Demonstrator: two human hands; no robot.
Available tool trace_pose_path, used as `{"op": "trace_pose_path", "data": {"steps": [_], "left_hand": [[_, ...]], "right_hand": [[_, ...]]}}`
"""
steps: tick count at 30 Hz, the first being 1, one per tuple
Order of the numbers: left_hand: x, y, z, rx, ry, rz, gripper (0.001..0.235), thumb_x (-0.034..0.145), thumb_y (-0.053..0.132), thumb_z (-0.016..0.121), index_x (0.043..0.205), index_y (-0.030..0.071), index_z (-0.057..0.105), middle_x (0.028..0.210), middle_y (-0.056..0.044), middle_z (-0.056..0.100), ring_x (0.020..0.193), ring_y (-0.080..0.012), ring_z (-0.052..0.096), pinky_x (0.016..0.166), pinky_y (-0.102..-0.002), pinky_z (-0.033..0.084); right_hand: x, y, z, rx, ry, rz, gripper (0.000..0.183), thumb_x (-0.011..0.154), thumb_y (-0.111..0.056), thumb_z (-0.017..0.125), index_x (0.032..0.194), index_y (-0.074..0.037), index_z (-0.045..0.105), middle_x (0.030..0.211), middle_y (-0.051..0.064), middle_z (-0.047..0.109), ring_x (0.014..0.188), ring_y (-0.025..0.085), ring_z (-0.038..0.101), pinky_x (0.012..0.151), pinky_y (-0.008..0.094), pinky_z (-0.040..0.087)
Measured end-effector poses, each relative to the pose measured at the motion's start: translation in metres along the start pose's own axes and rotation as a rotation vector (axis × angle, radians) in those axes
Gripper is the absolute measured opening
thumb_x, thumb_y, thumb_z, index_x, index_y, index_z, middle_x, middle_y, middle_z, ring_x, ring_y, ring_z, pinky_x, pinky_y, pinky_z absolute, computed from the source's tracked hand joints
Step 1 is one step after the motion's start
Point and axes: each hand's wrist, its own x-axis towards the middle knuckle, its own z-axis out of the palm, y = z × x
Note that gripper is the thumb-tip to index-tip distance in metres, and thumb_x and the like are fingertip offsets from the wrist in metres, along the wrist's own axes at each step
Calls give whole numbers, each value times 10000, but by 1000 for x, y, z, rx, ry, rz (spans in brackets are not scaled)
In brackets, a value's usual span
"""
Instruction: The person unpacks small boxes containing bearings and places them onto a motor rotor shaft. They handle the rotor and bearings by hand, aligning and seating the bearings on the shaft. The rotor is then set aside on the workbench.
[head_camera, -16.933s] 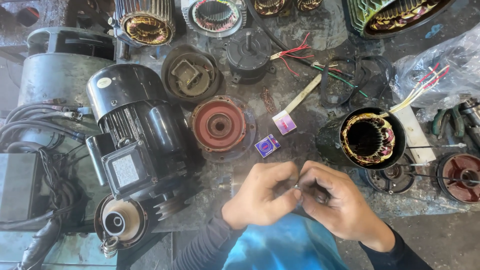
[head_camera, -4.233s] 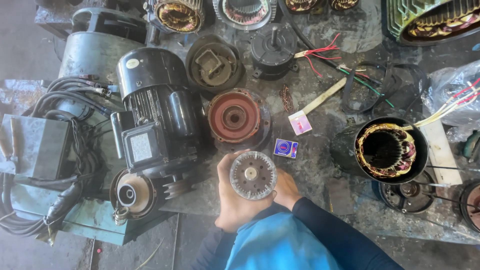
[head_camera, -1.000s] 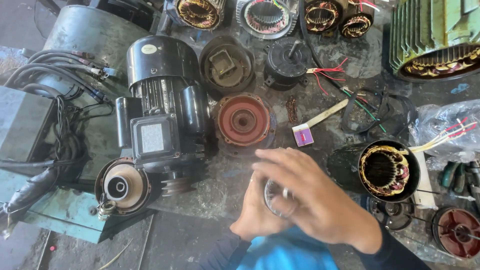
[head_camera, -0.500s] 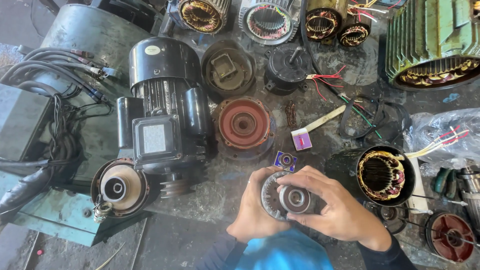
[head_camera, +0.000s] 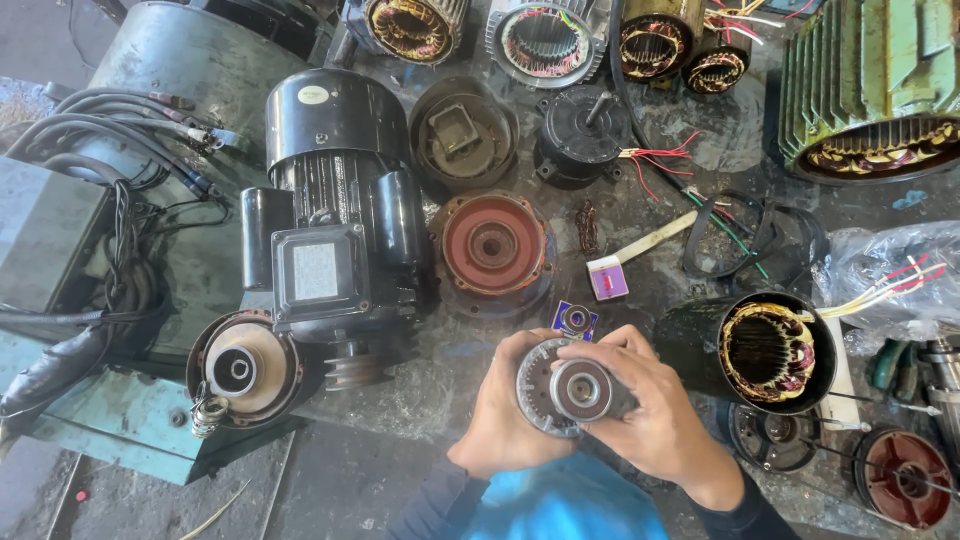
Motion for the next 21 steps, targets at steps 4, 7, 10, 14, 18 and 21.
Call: {"op": "trace_pose_path", "data": {"steps": [4,7,10,14,18,21], "left_hand": [[-5,-3,-4,-18,-38,55,918,573,174,841,1384,106,417,1405,-128,600,1254,-330,693,954,-455,598],[-9,-3,-7,-83,-76,58,903,634,226,864,1406,127,406,1423,-114,588,1310,-327,657,1007,-459,592],[-12,-4,-8,-157,-88,73,900,619,233,855,1400,107,426,1422,-133,574,1344,-337,620,1080,-473,552],[-14,-4,-4,-110,-81,58,918,618,249,856,1418,134,420,1428,-128,575,1348,-337,626,1074,-481,542],[55,94,125,-1424,836,718,839,1062,717,371,1721,209,263,1814,-37,120,1666,-348,3,1263,-659,25],[54,92,119,-1457,885,765,813,1125,692,338,1725,150,254,1797,-127,102,1642,-333,9,1280,-614,-71]], "right_hand": [[0,-12,-11,-3,-27,-46,491,843,-242,866,1293,-141,697,1117,20,772,1029,206,606,888,333,581],[4,-47,-42,93,-240,-40,585,902,-213,756,1451,-98,588,1398,134,640,1320,285,606,1145,451,468],[3,-87,-67,-57,-105,-111,637,989,-537,530,1449,-99,584,1563,136,575,1439,286,586,1203,504,476],[0,-145,-75,-468,244,-217,629,1056,-435,263,1435,-27,555,1603,214,508,1596,387,420,1436,583,254],[9,-150,-66,-585,189,-275,615,1104,-448,171,1489,-101,502,1666,182,426,1663,388,296,1460,607,134],[26,-142,-61,-577,58,-322,648,1093,-508,159,1555,-127,408,1713,165,340,1671,378,246,1423,616,104]]}}
